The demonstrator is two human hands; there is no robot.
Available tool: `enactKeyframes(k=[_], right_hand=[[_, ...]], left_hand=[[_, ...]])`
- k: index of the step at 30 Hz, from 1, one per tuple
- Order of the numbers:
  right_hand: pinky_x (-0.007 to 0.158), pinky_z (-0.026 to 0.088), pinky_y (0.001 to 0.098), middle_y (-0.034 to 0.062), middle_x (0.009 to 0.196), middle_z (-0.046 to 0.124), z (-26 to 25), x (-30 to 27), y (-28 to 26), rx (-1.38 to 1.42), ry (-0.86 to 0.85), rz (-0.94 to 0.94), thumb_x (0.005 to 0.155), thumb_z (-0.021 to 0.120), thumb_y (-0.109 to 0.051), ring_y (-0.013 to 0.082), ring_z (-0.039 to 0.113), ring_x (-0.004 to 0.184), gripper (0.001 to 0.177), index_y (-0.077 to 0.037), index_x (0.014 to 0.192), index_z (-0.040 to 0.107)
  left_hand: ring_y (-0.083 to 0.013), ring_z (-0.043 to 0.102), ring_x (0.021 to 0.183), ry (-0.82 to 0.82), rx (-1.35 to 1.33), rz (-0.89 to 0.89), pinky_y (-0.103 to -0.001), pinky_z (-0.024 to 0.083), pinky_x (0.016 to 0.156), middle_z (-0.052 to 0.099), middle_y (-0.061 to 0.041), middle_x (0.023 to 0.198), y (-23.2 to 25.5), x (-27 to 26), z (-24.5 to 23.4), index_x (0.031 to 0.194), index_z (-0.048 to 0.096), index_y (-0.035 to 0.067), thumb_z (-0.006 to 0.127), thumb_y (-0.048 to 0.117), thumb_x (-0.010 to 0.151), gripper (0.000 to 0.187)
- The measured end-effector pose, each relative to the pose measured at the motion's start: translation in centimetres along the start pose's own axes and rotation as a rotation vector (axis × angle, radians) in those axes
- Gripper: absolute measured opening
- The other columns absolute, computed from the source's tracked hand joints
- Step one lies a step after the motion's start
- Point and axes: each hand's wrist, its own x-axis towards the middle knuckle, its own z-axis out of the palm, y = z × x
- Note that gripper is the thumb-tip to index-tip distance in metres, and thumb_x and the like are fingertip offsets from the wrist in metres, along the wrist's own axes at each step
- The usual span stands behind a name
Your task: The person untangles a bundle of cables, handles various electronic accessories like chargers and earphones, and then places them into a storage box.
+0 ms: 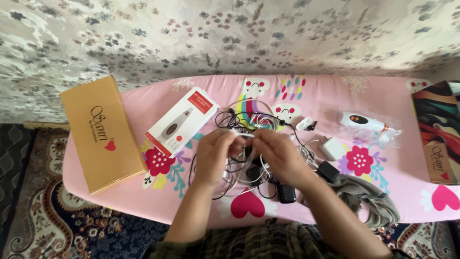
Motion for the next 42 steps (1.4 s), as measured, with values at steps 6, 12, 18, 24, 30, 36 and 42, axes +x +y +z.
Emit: enactKeyframes(k=[6,12,18,24,30,36,42], right_hand=[[0.073,0.052,0.0421,0.0154,0.089,0.066,-0.7,-1.5,-1.0,-0.3,-0.046,-0.357,0.097,0.06,-0.014,0.0343,0.066,0.083,0.012,-0.003,0.099,0.064],[0.072,0.054,0.044,0.0156,0.089,0.07,-0.2,-0.6,-1.1,-0.311,0.11,-0.3,0.097,0.06,-0.017,0.0364,0.069,0.083,0.015,-0.004,0.102,0.064],[0.072,0.053,0.0481,0.0173,0.091,0.068,1.6,-0.4,-1.0,-0.393,0.168,-0.354,0.095,0.06,-0.016,0.0398,0.066,0.085,0.012,-0.005,0.098,0.064],[0.074,0.051,0.0504,0.0176,0.096,0.07,1.4,-0.4,-2.1,-0.487,0.169,-0.286,0.099,0.058,-0.023,0.0406,0.066,0.088,0.019,-0.005,0.101,0.065],[0.073,0.054,0.0473,0.0171,0.096,0.07,-0.6,0.8,-2.4,-0.461,0.331,-0.435,0.099,0.062,-0.019,0.0382,0.069,0.087,0.018,-0.003,0.105,0.066],[0.069,0.054,0.0406,0.0157,0.091,0.071,-1.8,1.8,-1.7,-0.339,0.424,-0.366,0.096,0.068,-0.018,0.0318,0.07,0.077,0.016,-0.003,0.102,0.07],[0.071,0.056,0.038,0.0129,0.091,0.073,0.1,1.9,-0.1,-0.131,0.275,-0.278,0.095,0.065,-0.016,0.0294,0.073,0.081,0.017,-0.004,0.105,0.071]], left_hand=[[-0.0054,0.064,0.076,-0.122,0.114,-0.017,-0.021,0.052,0.069,0.072,0.002,0.086,0.5,-1.7,-2.0,0.106,0.074,0.004,0.058,0.026,0.099,0.028],[-0.0073,0.062,0.07,-0.243,0.01,-0.119,-0.023,0.051,0.063,0.069,-0.002,0.081,-1.0,-2.3,-0.4,0.103,0.072,0.0,0.06,0.02,0.104,0.023],[-0.0058,0.06,0.072,0.007,-0.257,-0.055,-0.021,0.049,0.062,0.073,-0.003,0.088,1.2,-1.1,1.1,0.103,0.071,0.0,0.062,0.018,0.105,0.021],[-0.0071,0.071,0.079,0.269,0.175,0.125,-0.024,0.054,0.059,0.078,-0.004,0.096,3.4,1.7,2.3,0.113,0.073,0.003,0.063,0.015,0.099,0.021],[-0.0213,0.071,0.085,0.092,0.558,0.533,-0.031,0.055,0.076,0.073,-0.012,0.096,2.9,1.0,2.5,0.111,0.071,0.0,0.064,0.011,0.103,0.015],[-0.015,0.067,0.083,-0.082,0.274,0.312,-0.026,0.051,0.073,0.072,-0.008,0.093,1.7,0.8,2.3,0.106,0.071,-0.001,0.061,0.015,0.106,0.019],[-0.0053,0.065,0.082,-0.1,-0.276,-0.006,-0.017,0.038,0.054,0.076,-0.009,0.102,1.7,0.4,1.8,0.121,0.072,-0.003,0.063,0.018,0.104,0.029]])
